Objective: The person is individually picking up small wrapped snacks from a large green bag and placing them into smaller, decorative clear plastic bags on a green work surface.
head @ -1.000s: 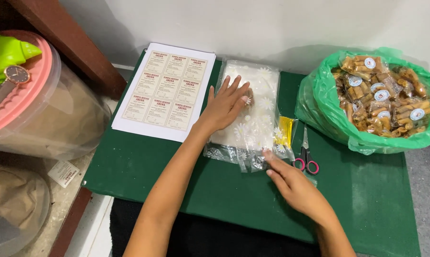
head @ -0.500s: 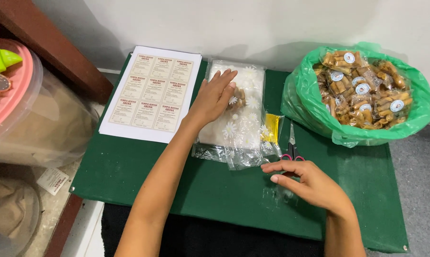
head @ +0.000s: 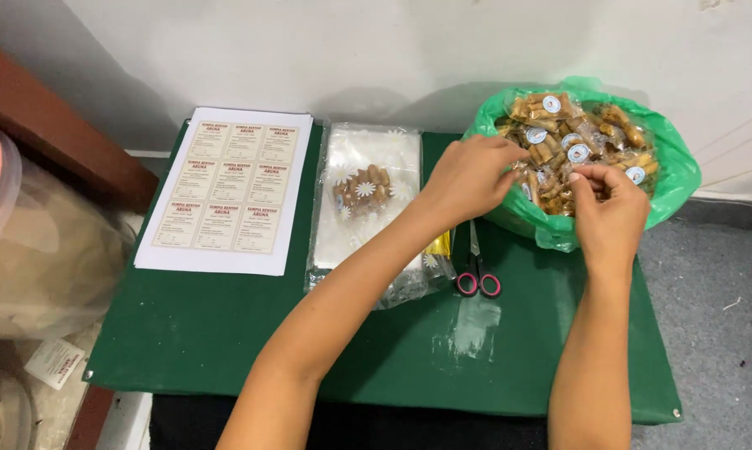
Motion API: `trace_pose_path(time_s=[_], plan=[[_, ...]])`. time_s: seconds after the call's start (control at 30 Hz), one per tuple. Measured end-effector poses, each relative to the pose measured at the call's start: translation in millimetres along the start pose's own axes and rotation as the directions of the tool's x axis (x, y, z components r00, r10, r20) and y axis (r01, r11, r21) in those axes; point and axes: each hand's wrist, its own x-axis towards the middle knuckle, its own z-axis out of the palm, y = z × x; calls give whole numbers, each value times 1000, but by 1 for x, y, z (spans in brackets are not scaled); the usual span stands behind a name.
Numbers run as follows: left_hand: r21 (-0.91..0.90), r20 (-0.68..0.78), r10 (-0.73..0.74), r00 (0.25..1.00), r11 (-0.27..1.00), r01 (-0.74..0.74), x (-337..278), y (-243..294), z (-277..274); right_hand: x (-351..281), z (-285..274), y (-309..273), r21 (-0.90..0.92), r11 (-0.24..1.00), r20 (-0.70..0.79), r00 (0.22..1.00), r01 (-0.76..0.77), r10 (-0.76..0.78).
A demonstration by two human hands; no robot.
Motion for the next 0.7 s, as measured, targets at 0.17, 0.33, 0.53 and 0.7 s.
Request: trace_pose_path(time_s=[0.17, 0.33, 0.53, 0.7], plan=[[123, 64, -75, 995, 990, 67, 47, -3, 78, -8, 22, 41, -306, 942, -74, 983, 138, -168], [143, -4, -190, 982, 972, 188, 61, 4, 117, -17, 30, 52, -508, 827, -41, 953, 240, -301], [76, 45, -287, 957, 956, 283, 57, 17, 92, -21, 29, 30, -494, 852, -2, 980, 172, -199], [-214, 7, -87, 996, 973, 87, 39, 29, 6, -17, 17, -4, -83, 960, -113, 954, 268, -276]])
